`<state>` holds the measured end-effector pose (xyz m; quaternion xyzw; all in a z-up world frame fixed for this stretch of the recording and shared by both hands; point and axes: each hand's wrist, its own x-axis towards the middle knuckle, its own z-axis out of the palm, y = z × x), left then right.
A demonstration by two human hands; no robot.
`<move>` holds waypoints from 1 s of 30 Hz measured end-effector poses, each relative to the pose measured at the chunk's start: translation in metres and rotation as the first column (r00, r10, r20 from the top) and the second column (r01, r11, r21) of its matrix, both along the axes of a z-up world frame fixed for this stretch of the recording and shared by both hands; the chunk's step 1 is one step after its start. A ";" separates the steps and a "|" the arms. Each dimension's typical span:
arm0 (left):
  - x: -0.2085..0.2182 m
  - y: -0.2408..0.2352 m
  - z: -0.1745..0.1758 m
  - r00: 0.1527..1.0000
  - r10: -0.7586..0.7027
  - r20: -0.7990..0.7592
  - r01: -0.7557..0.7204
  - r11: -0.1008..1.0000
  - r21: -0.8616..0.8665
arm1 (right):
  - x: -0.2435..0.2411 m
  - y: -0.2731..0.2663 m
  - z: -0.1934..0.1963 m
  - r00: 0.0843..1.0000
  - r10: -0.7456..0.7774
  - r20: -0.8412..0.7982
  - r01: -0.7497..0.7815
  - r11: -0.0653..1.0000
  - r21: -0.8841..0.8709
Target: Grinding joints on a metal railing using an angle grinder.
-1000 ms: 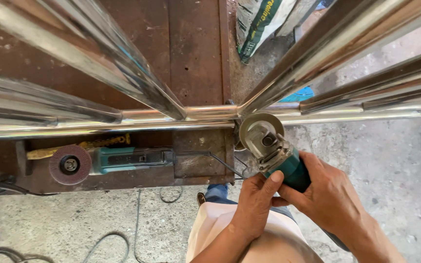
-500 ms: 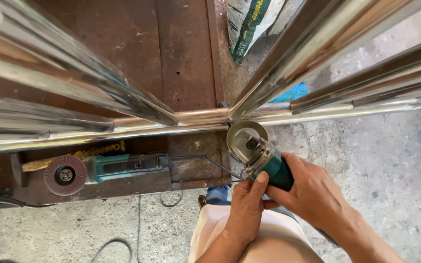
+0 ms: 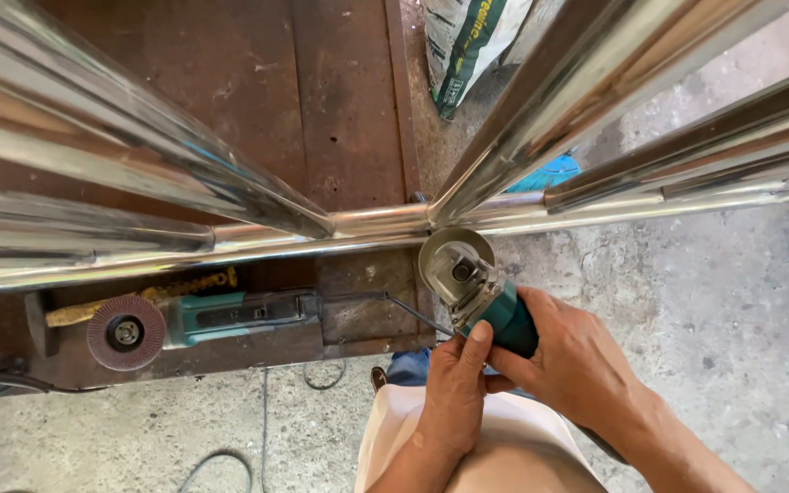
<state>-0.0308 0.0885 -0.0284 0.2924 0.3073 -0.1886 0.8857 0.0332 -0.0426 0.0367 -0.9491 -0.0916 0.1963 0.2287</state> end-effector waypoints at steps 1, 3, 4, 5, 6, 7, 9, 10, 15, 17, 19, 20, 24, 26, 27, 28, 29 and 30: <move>0.003 0.002 0.002 1.000 0.000 0.004 0.000 1.000 0.001 | 0.001 0.001 0.002 1.000 0.000 0.004 0.000 1.000 0.001; 0.000 0.004 0.007 0.998 -0.067 0.006 0.066 0.991 0.116 | -0.004 0.000 0.006 1.000 -0.027 0.015 0.026 0.999 0.042; -0.002 0.005 0.007 0.997 -0.071 0.002 0.070 0.991 0.116 | -0.006 0.000 0.003 0.999 -0.031 0.012 0.030 0.999 0.043; -0.003 0.005 0.007 0.999 -0.049 -0.005 0.049 0.995 0.081 | -0.007 0.001 0.002 0.999 -0.037 0.000 0.037 0.999 0.038; 0.000 0.005 0.008 1.000 -0.028 0.002 0.027 0.998 0.049 | -0.004 0.001 0.001 0.999 -0.043 0.003 0.042 0.998 0.035; 0.001 0.006 0.006 0.999 -0.031 0.013 0.030 0.998 0.051 | -0.004 0.001 0.000 0.999 -0.046 0.014 0.046 0.998 0.037; -0.002 0.006 0.003 0.996 -0.085 -0.008 0.085 0.981 0.177 | -0.008 0.001 -0.004 0.997 -0.043 0.062 0.040 0.998 0.051; -0.004 0.007 0.000 0.996 -0.085 -0.017 0.087 0.980 0.178 | -0.009 0.002 -0.003 0.998 -0.044 0.053 0.041 0.998 0.053; -0.004 0.008 -0.008 0.999 -0.044 -0.009 0.044 0.996 0.075 | -0.007 0.002 -0.011 0.997 -0.031 0.066 0.022 0.992 0.124; -0.009 0.008 -0.023 0.999 -0.029 -0.017 0.031 0.991 0.127 | -0.008 0.004 -0.010 0.996 -0.051 0.079 0.039 0.988 0.149; -0.014 0.004 -0.030 0.998 -0.055 -0.023 0.058 0.985 0.160 | -0.012 0.001 -0.009 0.989 -0.110 0.096 0.094 0.983 0.156; -0.012 0.005 -0.028 0.999 -0.034 0.008 0.032 0.991 0.134 | -0.009 0.002 -0.009 0.992 -0.077 0.095 0.061 0.986 0.156; -0.016 0.004 -0.036 0.996 0.021 0.092 -0.023 0.999 0.023 | -0.011 0.001 -0.003 0.986 -0.039 0.165 0.006 0.981 0.195; -0.016 -0.001 -0.041 0.995 0.026 0.099 -0.023 0.999 -0.029 | -0.013 -0.001 0.002 0.988 -0.059 0.142 0.035 0.986 0.162; -0.015 -0.002 -0.044 0.993 0.037 0.109 -0.028 0.996 -0.083 | -0.013 -0.002 0.004 0.990 -0.073 0.123 0.057 0.990 0.127; -0.012 -0.002 -0.040 0.993 0.034 0.110 -0.026 0.997 -0.079 | -0.015 -0.003 0.003 0.989 -0.076 0.124 0.060 0.990 0.131; -0.010 -0.002 -0.037 0.994 0.000 0.108 0.009 0.997 -0.075 | -0.018 -0.005 0.002 0.982 -0.065 0.176 0.045 0.993 0.112; -0.009 -0.005 -0.034 0.994 -0.037 0.102 0.045 0.996 -0.078 | -0.022 -0.008 0.001 0.973 -0.053 0.225 0.034 0.996 0.085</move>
